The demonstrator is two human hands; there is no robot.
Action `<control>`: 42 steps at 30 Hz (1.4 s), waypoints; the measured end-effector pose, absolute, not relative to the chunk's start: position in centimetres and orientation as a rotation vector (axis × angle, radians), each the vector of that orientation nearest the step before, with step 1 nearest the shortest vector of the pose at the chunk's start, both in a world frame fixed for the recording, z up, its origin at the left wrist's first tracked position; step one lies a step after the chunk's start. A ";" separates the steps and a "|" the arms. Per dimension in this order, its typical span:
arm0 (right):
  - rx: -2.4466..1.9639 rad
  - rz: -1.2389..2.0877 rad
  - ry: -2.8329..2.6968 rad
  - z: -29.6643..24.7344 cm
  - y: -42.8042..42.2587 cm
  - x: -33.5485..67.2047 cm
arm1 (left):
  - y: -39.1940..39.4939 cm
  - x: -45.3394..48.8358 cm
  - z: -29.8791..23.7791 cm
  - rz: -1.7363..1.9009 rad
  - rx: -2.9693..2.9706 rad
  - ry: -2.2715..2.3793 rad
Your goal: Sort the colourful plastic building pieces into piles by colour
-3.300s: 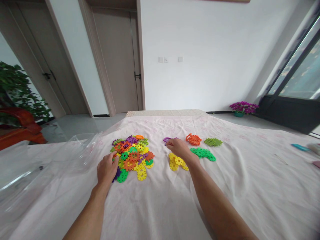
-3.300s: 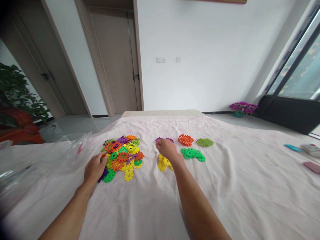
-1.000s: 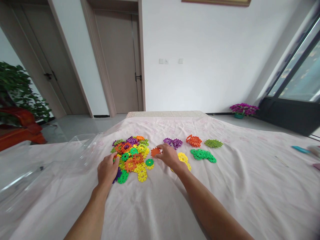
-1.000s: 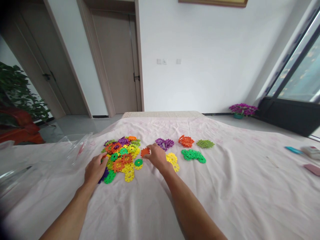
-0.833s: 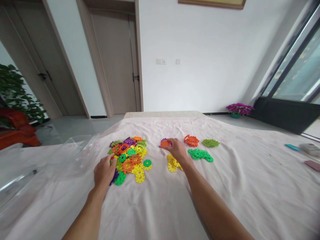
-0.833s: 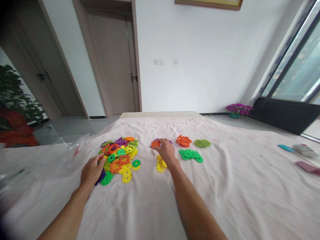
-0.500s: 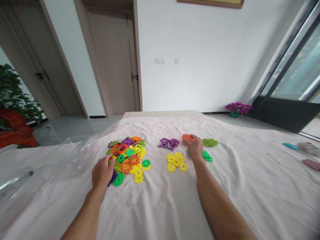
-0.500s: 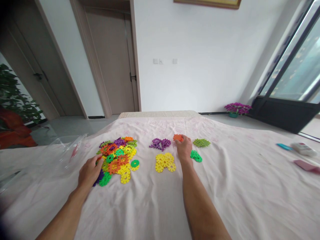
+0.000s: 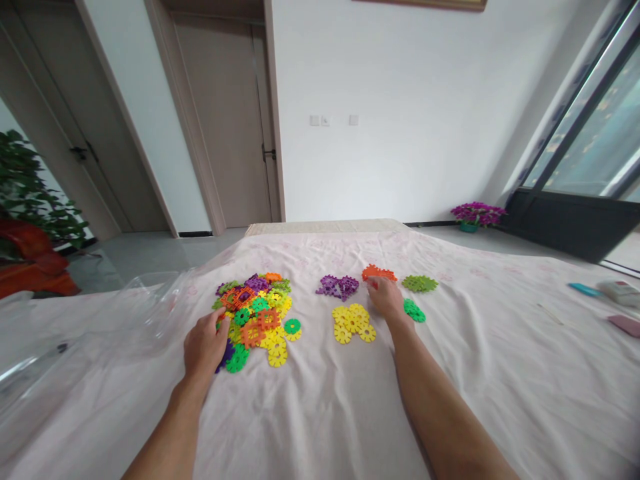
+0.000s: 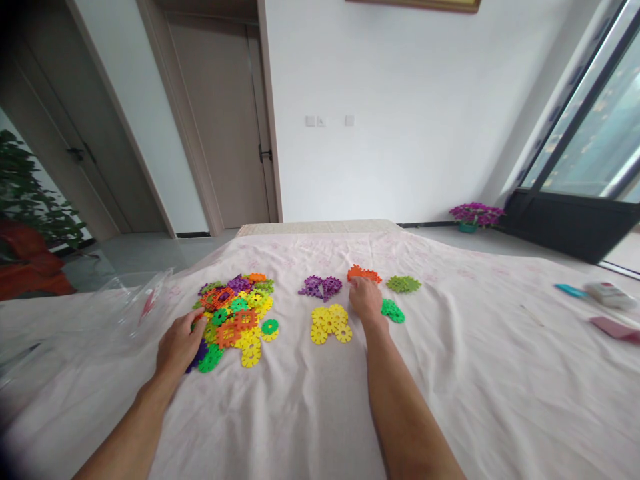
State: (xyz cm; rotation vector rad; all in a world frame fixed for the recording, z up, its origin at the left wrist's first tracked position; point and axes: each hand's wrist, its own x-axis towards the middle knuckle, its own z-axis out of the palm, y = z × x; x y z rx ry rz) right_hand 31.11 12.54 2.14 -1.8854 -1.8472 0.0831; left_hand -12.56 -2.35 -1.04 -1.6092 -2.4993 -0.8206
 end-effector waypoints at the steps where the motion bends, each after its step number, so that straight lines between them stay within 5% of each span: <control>1: -1.889 0.067 -1.849 2.1 12.6 31.1 | -2.4 -12.5 -1.0 -0.816 -1.609 -2.501; 20: -1.142 0.387 -2.493 3.5 5.5 17.0 | -2.5 -12.3 -0.8 -0.836 -1.604 -2.494; 34: -1.191 0.637 -2.276 3.8 5.8 16.7 | -2.5 -12.5 -0.8 -0.835 -1.619 -2.494; 42: -1.629 0.287 -2.007 7.0 10.0 27.2 | -2.3 -12.6 -1.1 -0.811 -1.610 -2.491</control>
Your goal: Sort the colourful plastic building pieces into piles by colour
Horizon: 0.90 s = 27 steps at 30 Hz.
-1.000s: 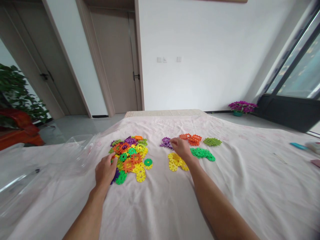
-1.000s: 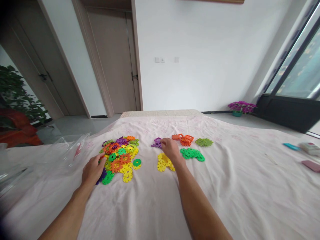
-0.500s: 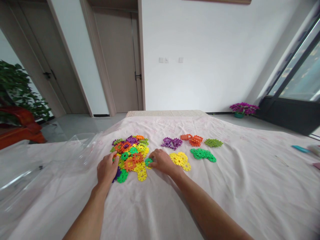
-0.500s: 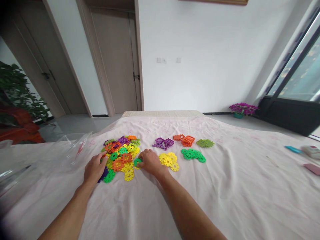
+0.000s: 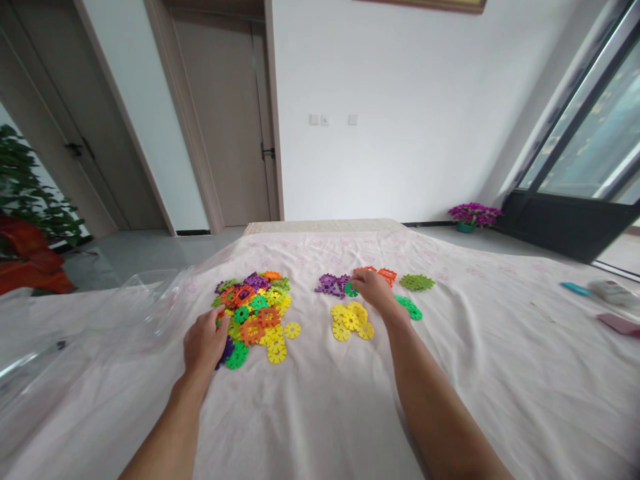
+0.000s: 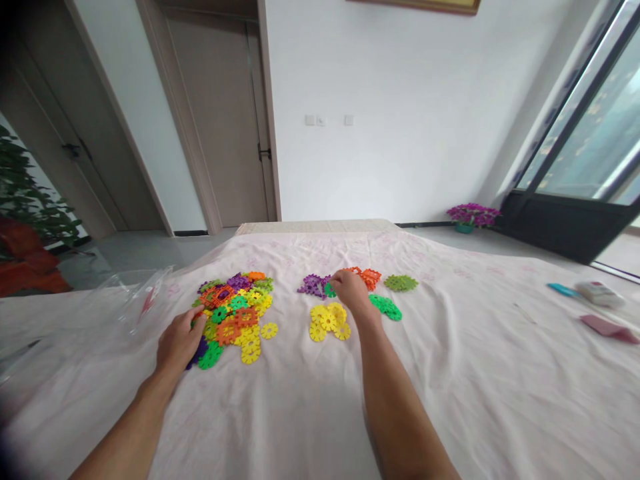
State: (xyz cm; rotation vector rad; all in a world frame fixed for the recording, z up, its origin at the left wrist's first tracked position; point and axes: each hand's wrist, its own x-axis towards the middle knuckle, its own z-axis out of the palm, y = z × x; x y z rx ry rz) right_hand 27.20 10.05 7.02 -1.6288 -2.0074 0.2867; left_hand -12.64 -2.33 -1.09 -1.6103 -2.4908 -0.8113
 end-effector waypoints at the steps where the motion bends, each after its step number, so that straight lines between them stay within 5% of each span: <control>1: -1.717 0.248 -1.961 7.1 10.2 28.4 | -2.3 -12.6 -1.1 -0.813 -1.609 -2.491; 12: -2.261 0.119 -1.557 7.3 10.1 34.3 | -2.3 -12.6 -1.0 -0.807 -1.607 -2.524; 27: -1.378 0.586 -2.442 4.8 6.1 18.2 | -2.3 -12.7 -1.2 -0.815 -1.614 -2.511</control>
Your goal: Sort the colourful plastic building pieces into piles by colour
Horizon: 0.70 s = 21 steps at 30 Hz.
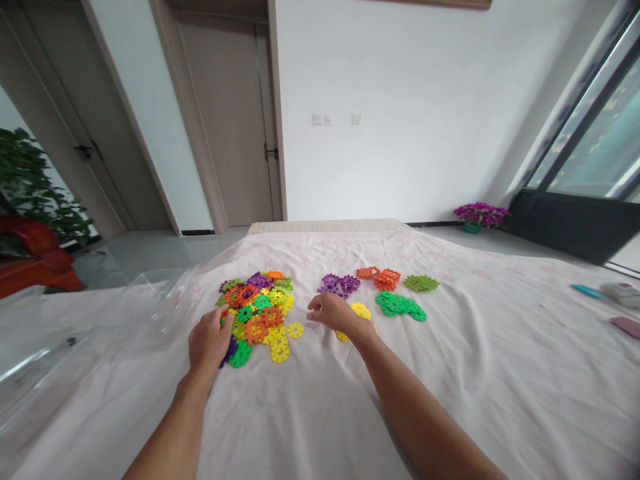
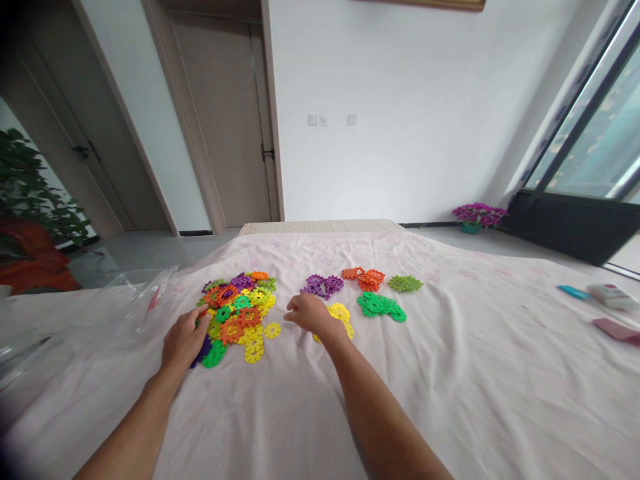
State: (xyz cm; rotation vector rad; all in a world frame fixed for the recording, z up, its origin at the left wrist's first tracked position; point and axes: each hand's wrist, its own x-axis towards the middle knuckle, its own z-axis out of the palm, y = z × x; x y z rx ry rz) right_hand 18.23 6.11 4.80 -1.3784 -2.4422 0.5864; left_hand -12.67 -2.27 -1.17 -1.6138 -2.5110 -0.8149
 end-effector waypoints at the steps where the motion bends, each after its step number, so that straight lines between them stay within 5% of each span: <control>1: -1.371 0.556 -2.474 4.4 5.7 17.5 | -2.3 -12.7 -1.2 -0.819 -1.615 -2.509; 21: -1.431 0.555 -2.415 7.2 6.0 19.8 | -2.3 -12.7 -1.3 -0.821 -1.610 -2.514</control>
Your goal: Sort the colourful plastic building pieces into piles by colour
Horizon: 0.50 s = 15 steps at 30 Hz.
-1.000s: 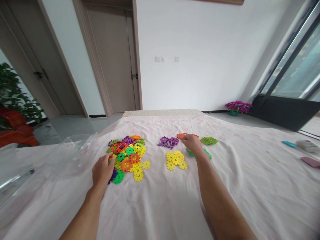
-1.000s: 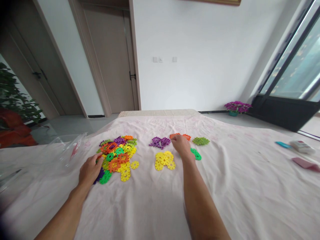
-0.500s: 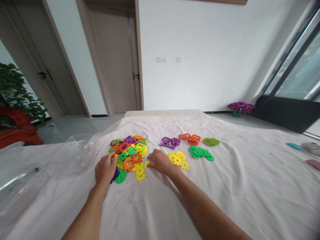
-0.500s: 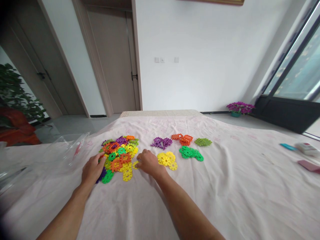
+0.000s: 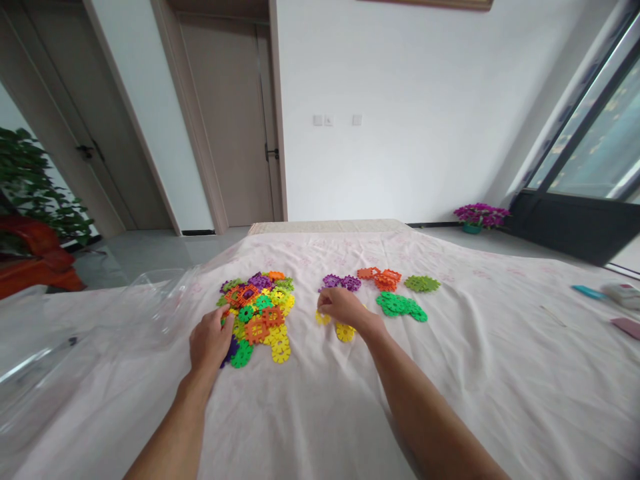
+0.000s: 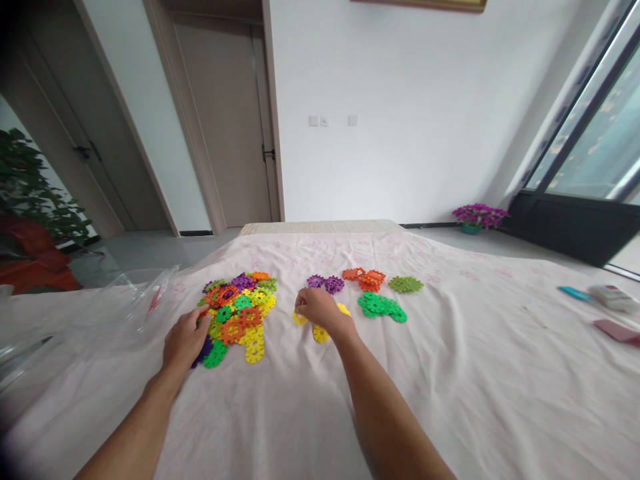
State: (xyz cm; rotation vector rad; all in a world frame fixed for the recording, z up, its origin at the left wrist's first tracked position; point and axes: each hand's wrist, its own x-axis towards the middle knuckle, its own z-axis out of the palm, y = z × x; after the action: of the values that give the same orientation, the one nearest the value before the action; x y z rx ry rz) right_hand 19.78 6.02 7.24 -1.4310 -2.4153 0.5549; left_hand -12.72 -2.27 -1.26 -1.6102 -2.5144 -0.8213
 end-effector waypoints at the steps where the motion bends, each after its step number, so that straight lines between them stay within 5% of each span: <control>1: -1.463 0.521 -2.407 7.6 6.4 20.7 | -2.3 -12.7 -1.3 -0.821 -1.611 -2.511; 8: -1.699 0.352 -2.286 8.9 7.6 24.2 | -2.3 -12.7 -1.2 -0.838 -1.610 -2.500; 15: -1.501 0.604 -2.506 7.4 4.9 18.7 | -2.4 -12.6 -1.1 -0.829 -1.618 -2.523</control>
State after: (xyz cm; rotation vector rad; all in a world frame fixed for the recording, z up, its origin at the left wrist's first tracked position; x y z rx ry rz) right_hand 18.72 4.93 7.40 -1.5013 -2.5060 0.6042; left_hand -12.61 -2.35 -1.07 -1.6178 -2.5229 -0.8289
